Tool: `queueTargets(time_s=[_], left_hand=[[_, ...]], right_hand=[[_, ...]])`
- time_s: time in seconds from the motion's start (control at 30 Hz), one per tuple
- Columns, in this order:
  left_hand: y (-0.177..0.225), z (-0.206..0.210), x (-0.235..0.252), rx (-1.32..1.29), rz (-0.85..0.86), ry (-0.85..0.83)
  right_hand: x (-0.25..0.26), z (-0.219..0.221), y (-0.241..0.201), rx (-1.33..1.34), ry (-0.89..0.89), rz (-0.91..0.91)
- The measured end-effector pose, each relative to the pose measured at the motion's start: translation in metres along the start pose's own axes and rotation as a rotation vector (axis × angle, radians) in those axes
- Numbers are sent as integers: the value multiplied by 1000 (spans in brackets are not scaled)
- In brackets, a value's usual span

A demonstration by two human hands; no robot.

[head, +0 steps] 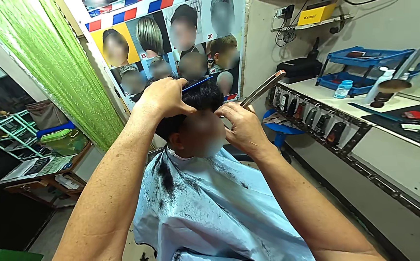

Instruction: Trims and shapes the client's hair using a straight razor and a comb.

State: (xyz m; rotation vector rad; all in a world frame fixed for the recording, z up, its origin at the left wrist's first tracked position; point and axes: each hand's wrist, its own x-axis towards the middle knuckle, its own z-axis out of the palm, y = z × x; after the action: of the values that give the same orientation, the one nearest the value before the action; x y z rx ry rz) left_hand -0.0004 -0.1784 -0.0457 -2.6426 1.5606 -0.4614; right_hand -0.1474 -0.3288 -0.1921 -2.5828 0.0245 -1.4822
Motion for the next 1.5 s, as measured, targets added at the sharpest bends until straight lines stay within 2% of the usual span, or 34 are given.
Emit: queueTargets(time_s=[0.5, 0.67, 0.8, 0.93, 1.1, 1.23, 1.4, 1.5], left_hand=[[-1, 0, 1, -4, -2, 5], [-1, 0, 1, -16, -5, 3], [-1, 0, 1, -9, -6, 6], [-1, 0, 1, -20, -1, 7], [-1, 0, 1, -23, 0, 11], [-1, 0, 1, -20, -2, 6], [-2, 1, 2, -16, 4, 10], [-3, 1, 2, -17, 6, 7]], right_hand=[[1, -1, -1, -11, -4, -1], [-1, -1, -2, -15, -59, -23], [1, -3, -2, -34, -26, -2], [-2, -3, -3, -40, -81, -22], [0, -3, -3, -36, -20, 6], [-1, -2, -2, -36, -97, -16], [0, -2, -2, -41, -51, -2], [-3, 0, -1, -40, -117, -33]])
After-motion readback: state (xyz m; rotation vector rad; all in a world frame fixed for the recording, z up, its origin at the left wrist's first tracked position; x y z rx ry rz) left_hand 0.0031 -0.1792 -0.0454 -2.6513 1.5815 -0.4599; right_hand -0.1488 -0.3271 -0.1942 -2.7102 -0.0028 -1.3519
